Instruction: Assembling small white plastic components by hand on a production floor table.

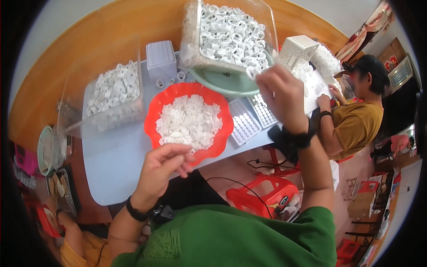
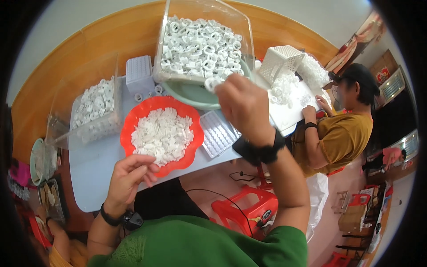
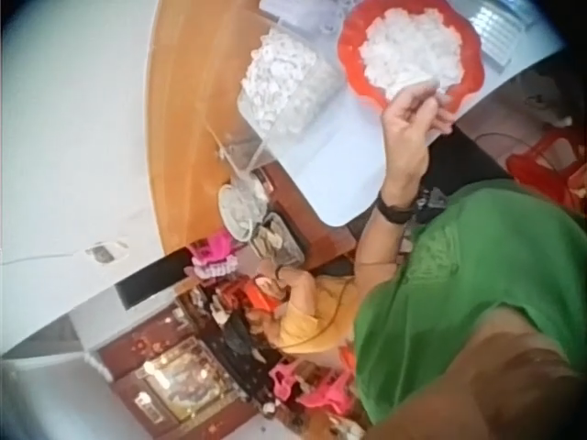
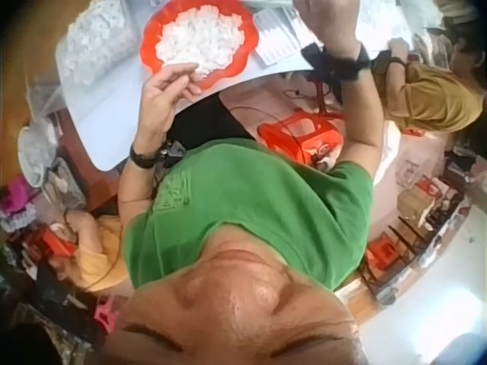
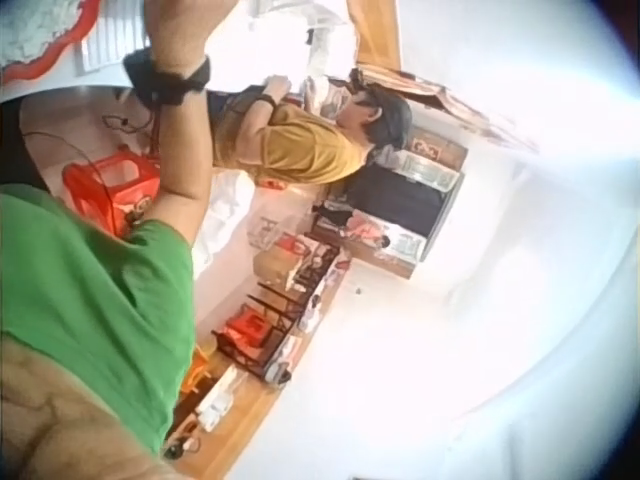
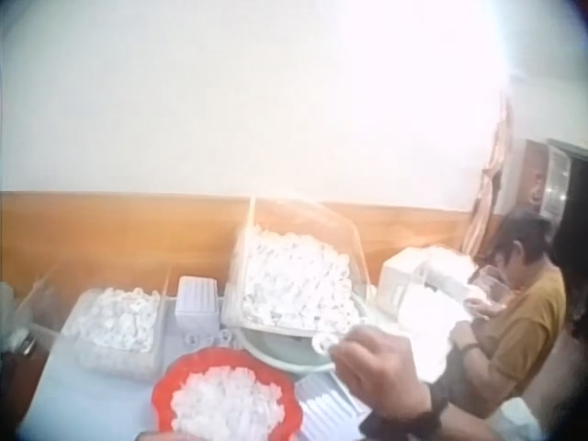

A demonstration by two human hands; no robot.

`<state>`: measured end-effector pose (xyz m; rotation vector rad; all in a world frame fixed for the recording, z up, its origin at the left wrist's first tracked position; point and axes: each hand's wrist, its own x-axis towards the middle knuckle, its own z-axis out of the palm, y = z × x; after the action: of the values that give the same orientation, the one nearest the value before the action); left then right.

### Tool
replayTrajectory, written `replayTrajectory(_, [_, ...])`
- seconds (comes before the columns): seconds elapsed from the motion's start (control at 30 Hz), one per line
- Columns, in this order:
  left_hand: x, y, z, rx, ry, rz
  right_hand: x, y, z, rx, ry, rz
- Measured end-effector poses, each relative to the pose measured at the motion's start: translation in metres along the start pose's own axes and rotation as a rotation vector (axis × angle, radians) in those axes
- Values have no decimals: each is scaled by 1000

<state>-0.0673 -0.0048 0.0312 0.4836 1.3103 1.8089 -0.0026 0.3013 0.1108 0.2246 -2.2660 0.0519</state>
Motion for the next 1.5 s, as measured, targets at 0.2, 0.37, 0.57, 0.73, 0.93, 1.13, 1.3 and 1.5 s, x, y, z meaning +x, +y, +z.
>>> replayTrajectory(0.2, [7, -13, 41, -246, -144, 165, -42, -103, -8, 128, 53, -294])
replayTrajectory(0.37, [-7, -22, 45, -289, -216, 252, -63, -132, 7, 212, 57, -275])
replayTrajectory(0.57, [-15, -32, 37, -202, -167, 262, -77, -150, 15, 305, 98, -154])
replayTrajectory(0.73, [-19, -47, 11, -250, -20, 210, -102, -129, 8, 440, 55, 209])
replayTrajectory(0.93, [-19, -49, 5, -278, -66, 209, -151, -40, 6, 426, -219, 802])
replayTrajectory(1.13, [-17, -51, 5, -264, -168, 158, -170, 49, 17, 21, -286, 787])
replayTrajectory(1.3, [-17, -47, 6, -236, -91, 143, -153, 77, 22, -176, -425, 665])
replayTrajectory(1.5, [-9, -42, 4, -231, -70, 156, -152, 98, 28, -262, -509, 692])
